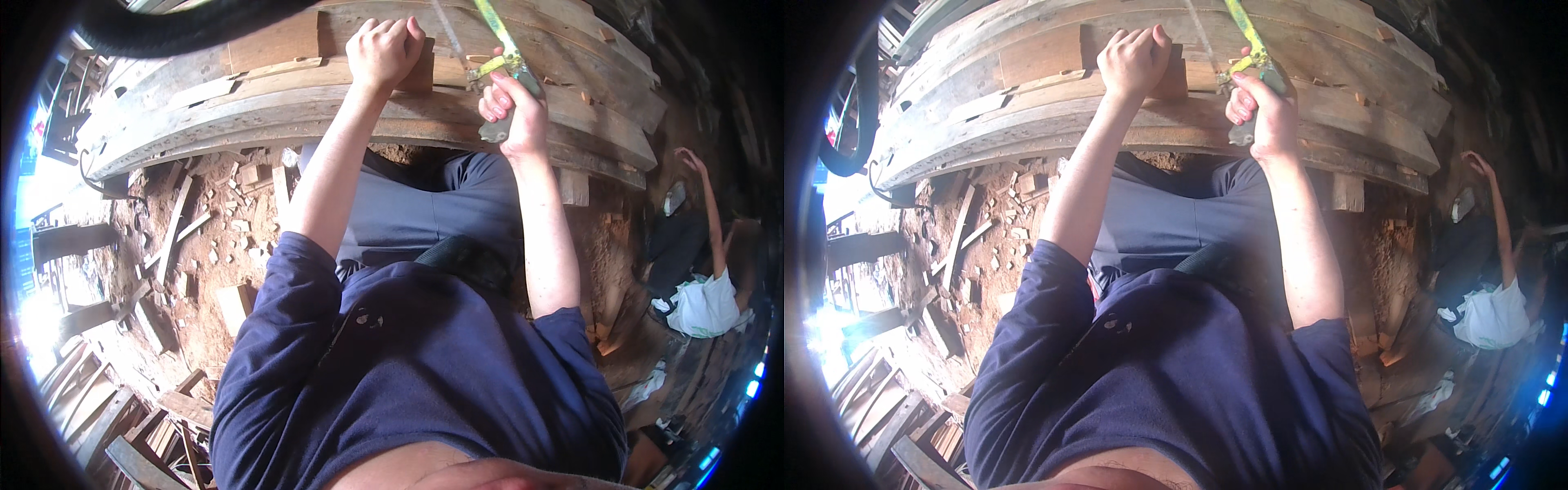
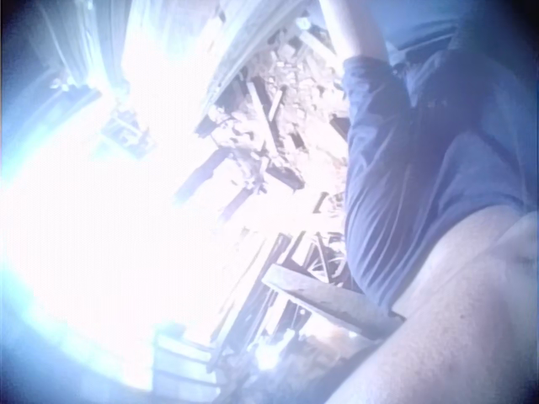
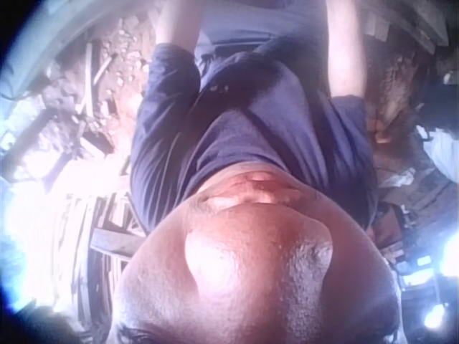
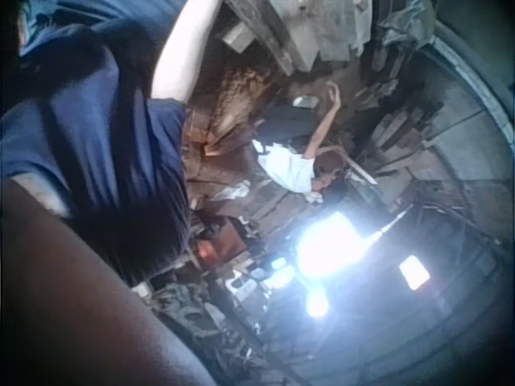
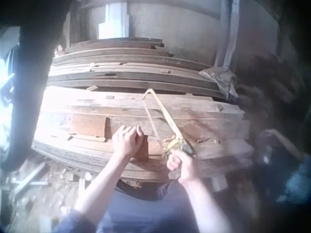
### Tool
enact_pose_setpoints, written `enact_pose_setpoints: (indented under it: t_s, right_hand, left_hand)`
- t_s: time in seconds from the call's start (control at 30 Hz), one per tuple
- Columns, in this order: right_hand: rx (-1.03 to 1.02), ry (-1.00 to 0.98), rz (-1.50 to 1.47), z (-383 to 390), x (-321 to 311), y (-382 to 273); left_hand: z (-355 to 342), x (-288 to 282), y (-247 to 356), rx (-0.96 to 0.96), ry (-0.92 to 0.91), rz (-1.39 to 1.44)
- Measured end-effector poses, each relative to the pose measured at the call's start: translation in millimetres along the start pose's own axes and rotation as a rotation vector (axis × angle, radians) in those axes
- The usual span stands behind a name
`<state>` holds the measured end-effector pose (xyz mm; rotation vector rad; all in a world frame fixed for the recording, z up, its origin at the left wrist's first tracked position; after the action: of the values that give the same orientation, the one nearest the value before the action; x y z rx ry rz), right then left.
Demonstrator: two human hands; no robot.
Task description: The person uses a hand saw to cut a small piece of wood placed on a larger wooden plank. They hold the wood steady with one hand while sawing with the other, creating sawdust as they work.
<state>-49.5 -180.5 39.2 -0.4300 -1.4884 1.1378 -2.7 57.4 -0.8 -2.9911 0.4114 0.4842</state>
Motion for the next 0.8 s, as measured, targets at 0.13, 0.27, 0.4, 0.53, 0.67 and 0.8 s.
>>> enact_pose_setpoints:
  t_s: [0.13,0.27,0.4,0.53,0.67,0.8]
  right_hand:
    - [0.042,-0.037,-0.066,4,18,0]
    - [0.011,-0.034,-0.084,6,29,0]
    - [0.031,-0.049,-0.085,3,41,1]
    - [0.045,0.046,-0.097,1,49,6]
    - [0.051,0.02,-0.116,0,52,12]
    - [0.058,0.015,-0.084,0,50,15]
  left_hand:
    - [-1,1,1,-0.034,-0.03,-0.022]
    - [0,1,2,-0.034,-0.028,-0.026]
    - [-1,1,3,-0.039,-0.014,-0.019]
    - [-1,1,6,-0.04,-0.008,-0.036]
    - [0,0,4,-0.043,0.005,-0.027]
    - [1,2,3,-0.055,-0.021,-0.054]
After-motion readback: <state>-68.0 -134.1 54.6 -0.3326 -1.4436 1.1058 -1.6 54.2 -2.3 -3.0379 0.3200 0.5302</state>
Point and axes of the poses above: each hand's wrist, its own z-axis away from the middle knuckle, its own x-axis out of the palm, y = z × x, the point moved 1 cm from there along -z, towards the middle knuckle, and after that the axes turned 11 degrees about x, right-handed, at the moved point
